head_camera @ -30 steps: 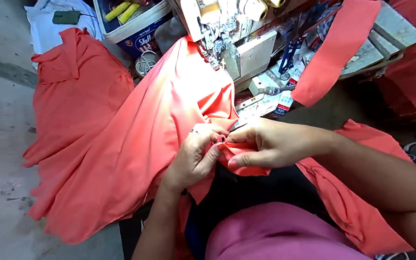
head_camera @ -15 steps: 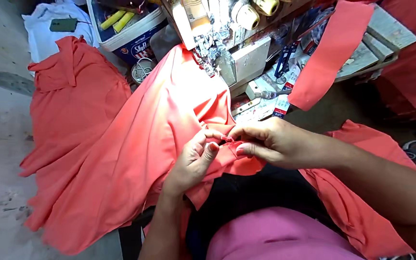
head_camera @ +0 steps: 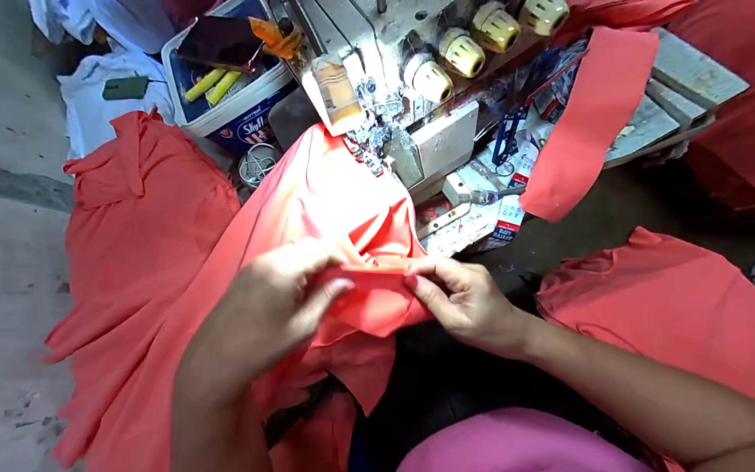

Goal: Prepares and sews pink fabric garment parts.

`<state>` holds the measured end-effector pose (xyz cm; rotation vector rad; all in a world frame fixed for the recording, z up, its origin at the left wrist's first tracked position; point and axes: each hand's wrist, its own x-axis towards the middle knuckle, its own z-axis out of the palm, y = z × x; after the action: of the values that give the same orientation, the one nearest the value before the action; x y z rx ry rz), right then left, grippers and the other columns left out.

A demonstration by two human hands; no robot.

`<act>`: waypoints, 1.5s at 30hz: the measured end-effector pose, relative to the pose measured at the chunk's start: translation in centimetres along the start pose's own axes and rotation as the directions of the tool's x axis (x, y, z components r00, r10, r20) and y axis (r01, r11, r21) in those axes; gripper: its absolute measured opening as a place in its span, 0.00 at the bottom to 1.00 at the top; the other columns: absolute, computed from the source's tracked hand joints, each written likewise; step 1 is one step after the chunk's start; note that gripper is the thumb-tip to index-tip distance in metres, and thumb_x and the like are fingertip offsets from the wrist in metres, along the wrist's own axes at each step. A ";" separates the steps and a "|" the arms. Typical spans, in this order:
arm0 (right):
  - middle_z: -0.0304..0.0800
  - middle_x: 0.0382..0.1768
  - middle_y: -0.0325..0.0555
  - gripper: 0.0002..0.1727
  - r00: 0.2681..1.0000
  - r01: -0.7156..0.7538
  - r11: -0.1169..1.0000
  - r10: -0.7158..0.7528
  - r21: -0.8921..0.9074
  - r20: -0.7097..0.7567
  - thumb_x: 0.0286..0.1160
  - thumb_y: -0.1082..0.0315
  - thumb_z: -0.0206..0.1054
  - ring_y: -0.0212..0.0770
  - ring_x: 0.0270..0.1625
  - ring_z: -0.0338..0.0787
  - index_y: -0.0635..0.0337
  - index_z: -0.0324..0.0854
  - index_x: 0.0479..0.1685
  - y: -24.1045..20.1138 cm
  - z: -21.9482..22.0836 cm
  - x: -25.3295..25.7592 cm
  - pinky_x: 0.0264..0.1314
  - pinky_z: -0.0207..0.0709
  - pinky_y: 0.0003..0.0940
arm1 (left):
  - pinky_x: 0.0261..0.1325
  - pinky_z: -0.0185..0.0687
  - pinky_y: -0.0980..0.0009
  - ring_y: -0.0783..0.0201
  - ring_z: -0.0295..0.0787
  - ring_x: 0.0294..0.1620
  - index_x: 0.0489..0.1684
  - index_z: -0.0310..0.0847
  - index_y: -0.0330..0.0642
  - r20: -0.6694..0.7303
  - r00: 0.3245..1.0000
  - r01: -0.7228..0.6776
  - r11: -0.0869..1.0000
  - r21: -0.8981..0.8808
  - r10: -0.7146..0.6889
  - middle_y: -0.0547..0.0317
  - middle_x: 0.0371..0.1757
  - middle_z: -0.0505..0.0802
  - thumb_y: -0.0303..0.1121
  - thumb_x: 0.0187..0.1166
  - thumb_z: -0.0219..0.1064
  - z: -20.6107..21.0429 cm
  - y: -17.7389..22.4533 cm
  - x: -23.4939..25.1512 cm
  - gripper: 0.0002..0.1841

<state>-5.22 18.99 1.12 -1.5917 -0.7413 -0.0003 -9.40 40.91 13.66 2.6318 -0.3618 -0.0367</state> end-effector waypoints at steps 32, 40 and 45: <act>0.78 0.21 0.31 0.10 0.918 -0.128 0.992 0.118 -0.002 -0.379 0.70 0.78 0.67 0.14 0.20 0.72 0.67 0.78 0.48 1.7 1.7 6.4 0.27 0.70 0.08 | 0.44 0.78 0.72 0.71 0.82 0.37 0.62 0.64 0.31 -0.411 0.836 0.317 0.931 -0.181 -0.365 0.59 0.34 0.82 0.27 0.74 0.66 4.6 -3.6 12.1 0.21; 0.94 0.33 0.45 0.13 0.953 -0.008 0.962 -0.076 -0.273 -0.293 0.74 0.76 0.65 0.22 0.29 0.85 0.68 0.91 0.52 2.8 0.9 6.8 0.37 0.79 0.14 | 0.51 0.81 0.79 0.79 0.85 0.43 0.63 0.61 0.28 -0.531 0.797 0.116 0.936 -0.332 -0.287 0.60 0.40 0.84 0.22 0.66 0.68 5.5 -4.9 13.2 0.26; 0.92 0.27 0.44 0.13 0.965 -0.011 0.935 -0.083 -0.355 -0.249 0.73 0.74 0.64 0.26 0.26 0.85 0.66 0.92 0.49 2.5 0.1 7.2 0.32 0.78 0.19 | 0.50 0.78 0.81 0.80 0.83 0.43 0.63 0.61 0.26 -0.521 0.793 0.187 0.941 -0.283 -0.315 0.58 0.41 0.84 0.24 0.62 0.71 5.1 -4.4 13.1 0.30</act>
<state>1.56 22.47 1.87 -1.8749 -0.5843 -0.3836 3.87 38.94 7.56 2.3118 0.1942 0.5710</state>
